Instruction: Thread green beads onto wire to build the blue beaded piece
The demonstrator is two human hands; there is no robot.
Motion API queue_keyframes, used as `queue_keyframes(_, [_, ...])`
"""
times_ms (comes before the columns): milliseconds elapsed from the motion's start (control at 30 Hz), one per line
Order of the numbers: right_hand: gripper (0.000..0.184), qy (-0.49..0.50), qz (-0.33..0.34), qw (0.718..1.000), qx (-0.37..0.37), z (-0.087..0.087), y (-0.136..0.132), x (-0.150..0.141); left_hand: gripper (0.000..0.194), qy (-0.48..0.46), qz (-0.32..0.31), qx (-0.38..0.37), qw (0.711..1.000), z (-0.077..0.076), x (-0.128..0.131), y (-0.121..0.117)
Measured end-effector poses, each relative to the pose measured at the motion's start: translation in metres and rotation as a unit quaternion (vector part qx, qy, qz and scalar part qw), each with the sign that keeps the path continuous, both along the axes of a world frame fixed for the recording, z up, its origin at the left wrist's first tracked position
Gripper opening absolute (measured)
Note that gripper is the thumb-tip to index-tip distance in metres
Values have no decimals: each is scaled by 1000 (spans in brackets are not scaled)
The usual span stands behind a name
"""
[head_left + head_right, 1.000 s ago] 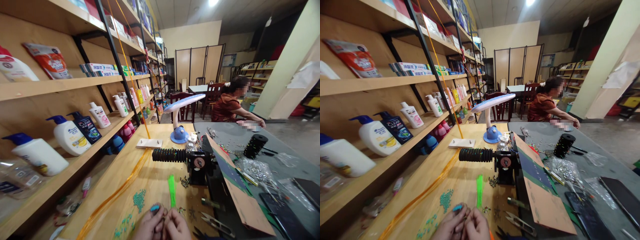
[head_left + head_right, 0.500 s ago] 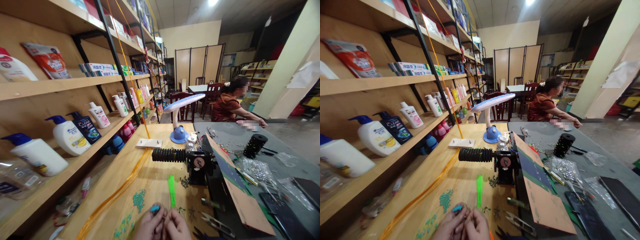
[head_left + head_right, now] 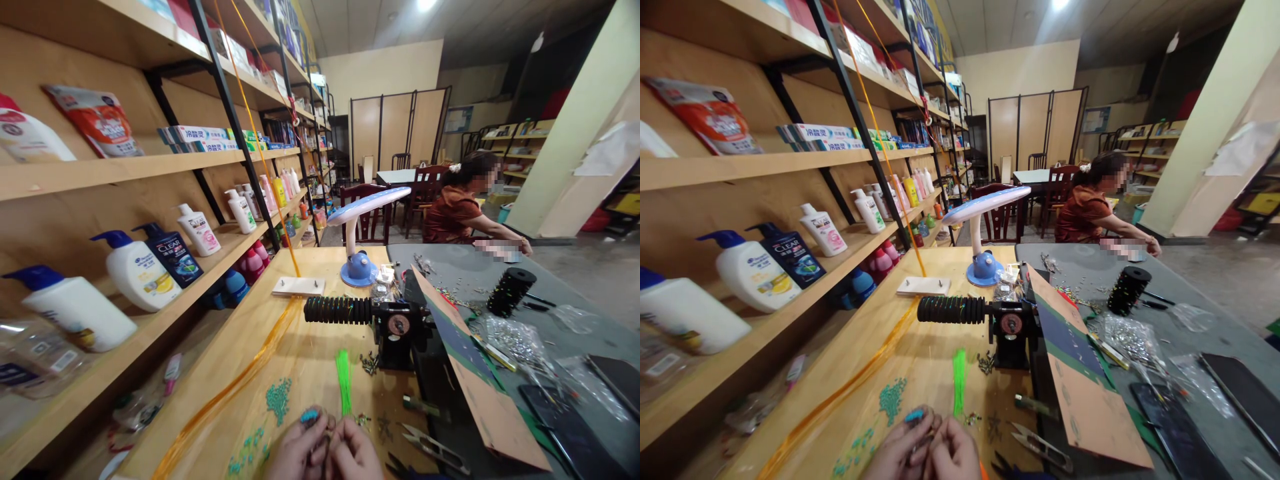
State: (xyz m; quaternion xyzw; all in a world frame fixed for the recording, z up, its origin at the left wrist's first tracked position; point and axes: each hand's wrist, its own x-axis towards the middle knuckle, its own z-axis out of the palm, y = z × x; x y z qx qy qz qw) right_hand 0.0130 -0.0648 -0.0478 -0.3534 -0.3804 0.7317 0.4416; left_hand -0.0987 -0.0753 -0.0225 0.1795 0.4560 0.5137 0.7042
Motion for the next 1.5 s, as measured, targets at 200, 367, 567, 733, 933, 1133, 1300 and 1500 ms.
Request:
queue_keyframes(200, [47, -37, 4, 999, -7, 9, -1, 4, 54, 28, -3, 9, 1000, -9, -1, -1])
queue_keyframes(367, [46, -55, 14, 998, 5, 11, 0, 6, 52, 39, 4, 26, 999, -17, -3, 0])
queue_keyframes(567, [44, -50, 23, 998, 8, 9, 0, 6, 62, 43, 32, 28, 998, -20, -2, 0])
queue_keyframes(733, [41, -54, 23, 998, 6, 9, 1, 6, 67, 66, 26, 15, 997, -15, 0, 0])
queue_keyframes(933, [41, -61, 21, 998, 13, 10, 1, 7, 60, 51, 41, 35, 997, -17, 1, 0])
queue_keyframes(1133, [43, -64, 22, 998, 7, 13, 1, 6, 52, 57, 61, 43, 996, -16, 2, -1])
queue_keyframes(1300, [41, -56, 20, 998, 2, 12, 2, 4, 50, 60, 70, 42, 995, -16, 1, -2])
queue_keyframes(1500, [41, -53, 14, 998, -2, 8, 2, 4, 48, 58, 77, 43, 994, -14, 3, -2])
